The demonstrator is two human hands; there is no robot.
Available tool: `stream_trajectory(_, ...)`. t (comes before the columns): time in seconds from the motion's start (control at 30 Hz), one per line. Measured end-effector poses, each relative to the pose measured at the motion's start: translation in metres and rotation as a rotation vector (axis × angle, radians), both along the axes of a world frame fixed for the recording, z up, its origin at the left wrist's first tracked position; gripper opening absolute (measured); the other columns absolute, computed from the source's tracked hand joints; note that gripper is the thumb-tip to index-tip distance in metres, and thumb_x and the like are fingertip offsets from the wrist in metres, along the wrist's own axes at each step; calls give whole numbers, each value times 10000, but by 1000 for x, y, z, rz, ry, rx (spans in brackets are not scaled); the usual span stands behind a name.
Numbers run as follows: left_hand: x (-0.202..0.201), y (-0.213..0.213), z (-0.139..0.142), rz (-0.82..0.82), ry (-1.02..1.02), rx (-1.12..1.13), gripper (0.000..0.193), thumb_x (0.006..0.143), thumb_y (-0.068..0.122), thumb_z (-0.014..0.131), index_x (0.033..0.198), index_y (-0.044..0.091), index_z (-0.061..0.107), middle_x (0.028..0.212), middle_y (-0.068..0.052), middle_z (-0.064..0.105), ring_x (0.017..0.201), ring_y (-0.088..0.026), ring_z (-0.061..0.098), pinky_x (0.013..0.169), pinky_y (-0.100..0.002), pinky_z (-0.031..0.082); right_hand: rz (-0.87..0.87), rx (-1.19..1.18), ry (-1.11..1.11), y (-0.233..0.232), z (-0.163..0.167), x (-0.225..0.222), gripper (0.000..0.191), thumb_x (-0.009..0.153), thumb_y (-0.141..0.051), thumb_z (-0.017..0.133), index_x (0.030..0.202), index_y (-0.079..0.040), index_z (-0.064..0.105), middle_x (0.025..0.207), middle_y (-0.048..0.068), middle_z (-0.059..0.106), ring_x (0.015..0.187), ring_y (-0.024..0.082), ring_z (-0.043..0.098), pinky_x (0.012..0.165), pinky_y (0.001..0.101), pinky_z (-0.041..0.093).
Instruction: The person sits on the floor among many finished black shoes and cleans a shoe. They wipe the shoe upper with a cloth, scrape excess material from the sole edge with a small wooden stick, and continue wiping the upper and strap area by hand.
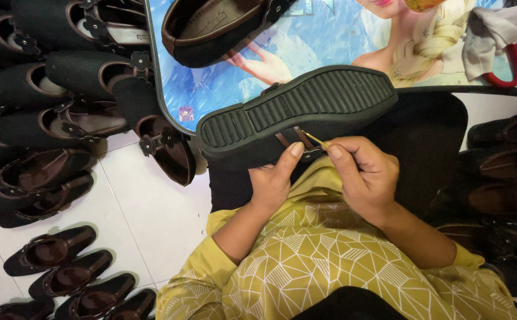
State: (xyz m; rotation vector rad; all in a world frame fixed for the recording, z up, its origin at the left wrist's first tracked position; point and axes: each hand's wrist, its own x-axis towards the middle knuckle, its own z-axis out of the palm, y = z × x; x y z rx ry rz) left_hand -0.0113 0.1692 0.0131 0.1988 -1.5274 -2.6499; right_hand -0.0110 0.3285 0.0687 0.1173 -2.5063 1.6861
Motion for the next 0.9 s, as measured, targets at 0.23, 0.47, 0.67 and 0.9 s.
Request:
stream_trajectory(0.23,0,1,-2,11,11,-15,259,991,15,720,1240,-4,653,1193,-44,683,1087,-132,632,995,-306,515,-23,-80,-54,-3,-6,3,134,1080,-98,632,1060,18,694,758,-19,634,664,11,532,593,198,434)
stream_trajectory(0.47,1,0,-3,10,24,-33,262,989,16,716,1240,-5,643,1194,-38,679,1092,-127,626,1002,-303,508,-22,-102,-79,-5,-9,6,186,1098,-135,595,1038,21,679,709,-31,594,630,7,510,567,191,412)
stream_trajectory(0.67,0,0,-2,11,8,-45,288,980,22,723,1253,-5,634,1205,-39,677,1104,-134,629,1018,-311,510,-37,-146,-151,-2,-4,4,196,1098,-140,583,1035,17,682,675,-34,567,601,3,474,542,188,381)
stream_trajectory(0.9,0,0,-3,11,6,-35,275,984,24,722,1247,-2,647,1197,-38,684,1096,-133,633,1003,-310,516,27,-85,14,-1,1,2,95,1061,0,664,1150,31,650,907,-1,662,788,19,558,693,187,460)
